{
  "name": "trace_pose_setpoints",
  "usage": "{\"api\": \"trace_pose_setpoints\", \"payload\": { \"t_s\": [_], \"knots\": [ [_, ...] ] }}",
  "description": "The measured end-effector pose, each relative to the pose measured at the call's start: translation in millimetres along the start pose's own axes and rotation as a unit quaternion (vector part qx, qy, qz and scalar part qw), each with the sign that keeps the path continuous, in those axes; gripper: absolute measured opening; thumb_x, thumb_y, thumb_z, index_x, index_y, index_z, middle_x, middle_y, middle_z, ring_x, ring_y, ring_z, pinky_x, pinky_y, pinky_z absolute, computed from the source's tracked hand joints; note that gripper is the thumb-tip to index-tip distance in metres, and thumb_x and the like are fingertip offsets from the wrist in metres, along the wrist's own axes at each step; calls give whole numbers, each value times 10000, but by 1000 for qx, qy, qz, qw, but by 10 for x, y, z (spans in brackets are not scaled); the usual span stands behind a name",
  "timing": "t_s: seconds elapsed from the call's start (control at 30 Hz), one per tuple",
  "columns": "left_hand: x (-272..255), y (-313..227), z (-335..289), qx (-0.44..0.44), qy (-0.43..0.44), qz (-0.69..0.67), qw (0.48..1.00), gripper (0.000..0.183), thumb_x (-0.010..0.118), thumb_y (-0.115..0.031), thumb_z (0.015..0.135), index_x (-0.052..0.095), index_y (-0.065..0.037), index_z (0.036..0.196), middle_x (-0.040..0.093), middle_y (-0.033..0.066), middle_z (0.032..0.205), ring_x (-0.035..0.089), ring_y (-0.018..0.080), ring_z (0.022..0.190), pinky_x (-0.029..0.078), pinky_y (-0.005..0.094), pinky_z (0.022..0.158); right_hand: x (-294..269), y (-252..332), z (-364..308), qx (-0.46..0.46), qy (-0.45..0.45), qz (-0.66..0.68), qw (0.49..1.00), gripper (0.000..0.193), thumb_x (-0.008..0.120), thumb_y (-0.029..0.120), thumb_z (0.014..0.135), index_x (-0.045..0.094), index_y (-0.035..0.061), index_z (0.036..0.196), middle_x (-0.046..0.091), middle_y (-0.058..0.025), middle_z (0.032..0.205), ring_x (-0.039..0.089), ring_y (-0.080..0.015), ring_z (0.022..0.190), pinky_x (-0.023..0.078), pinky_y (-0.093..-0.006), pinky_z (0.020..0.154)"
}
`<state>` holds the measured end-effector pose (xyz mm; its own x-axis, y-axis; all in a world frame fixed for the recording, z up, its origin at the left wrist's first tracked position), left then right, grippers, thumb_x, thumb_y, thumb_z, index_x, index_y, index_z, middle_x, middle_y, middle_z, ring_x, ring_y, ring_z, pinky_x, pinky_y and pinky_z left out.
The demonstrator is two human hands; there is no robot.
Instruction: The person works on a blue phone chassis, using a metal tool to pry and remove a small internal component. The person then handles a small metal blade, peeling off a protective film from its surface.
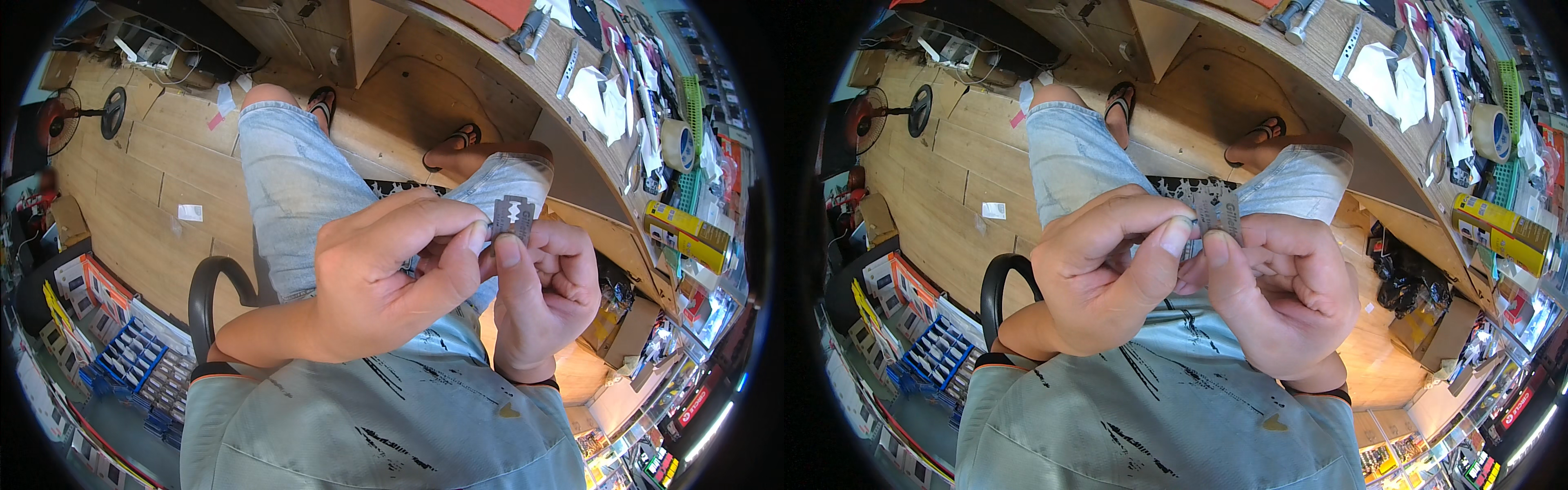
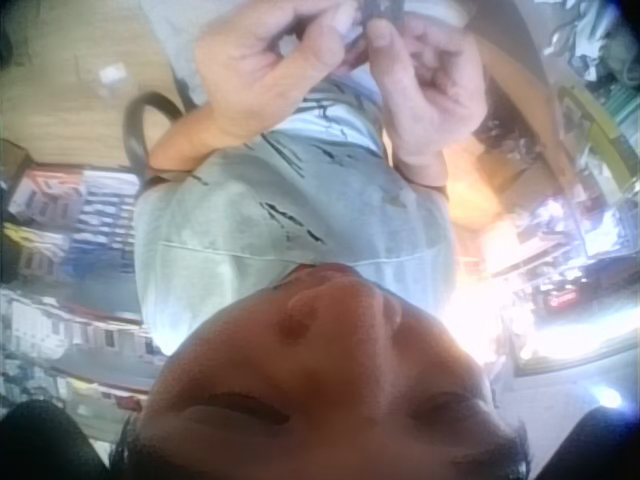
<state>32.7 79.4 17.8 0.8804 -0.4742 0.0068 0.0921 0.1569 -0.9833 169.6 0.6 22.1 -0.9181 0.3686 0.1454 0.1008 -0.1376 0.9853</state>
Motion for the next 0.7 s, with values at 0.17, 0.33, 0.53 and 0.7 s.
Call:
{"api": "trace_pose_setpoints", "payload": {
  "t_s": [0.17, 0.33, 0.53, 0.7],
  "knots": [
    [-12, 27, -4, -3, -19, -20, 1000, 92, 701, 29, 899, 704, 62, 984, 675, 85, 780, 572, 75, 603, 450, 219, 527, -17, -6, 2, -3, 5, -18, 1000, 211, 643, -147, 930, 524, -83, 1092, 711, -170, 886, 718, -157, 795, 565, -254, 704],
    [1, 49, -9, -12, -19, -46, 999, 96, 691, 23, 915, 696, 74, 996, 679, 94, 800, 587, 85, 625, 472, 225, 549, -10, 0, 5, -7, 6, -21, 1000, 218, 648, -154, 923, 528, -84, 1090, 711, -171, 882, 720, -155, 789, 551, -241, 686],
    [40, 132, -53, -45, 25, -91, 994, 139, 605, 22, 995, 661, 125, 1069, 676, 121, 876, 601, 101, 716, 484, 238, 622, -1, 3, 14, -4, 4, -8, 1000, 213, 640, -155, 928, 525, -89, 1095, 708, -175, 880, 725, -173, 789, 564, -253, 687],
    [55, 148, -57, -62, 32, -105, 992, 145, 589, 13, 1008, 654, 128, 1066, 671, 124, 883, 606, 108, 722, 493, 247, 629, 12, 9, 36, -7, 8, 13, 1000, 199, 623, -154, 939, 521, -93, 1099, 706, -184, 881, 724, -182, 787, 580, -273, 691]
  ]
}}
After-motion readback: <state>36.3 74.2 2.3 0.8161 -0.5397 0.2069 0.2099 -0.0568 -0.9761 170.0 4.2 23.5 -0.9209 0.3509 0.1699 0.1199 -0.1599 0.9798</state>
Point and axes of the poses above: each hand's wrist, its own z-axis towards the middle knuckle, its own x-axis out of the palm, y = z × x, the point moved 9 cm from there along z, towards the middle knuckle
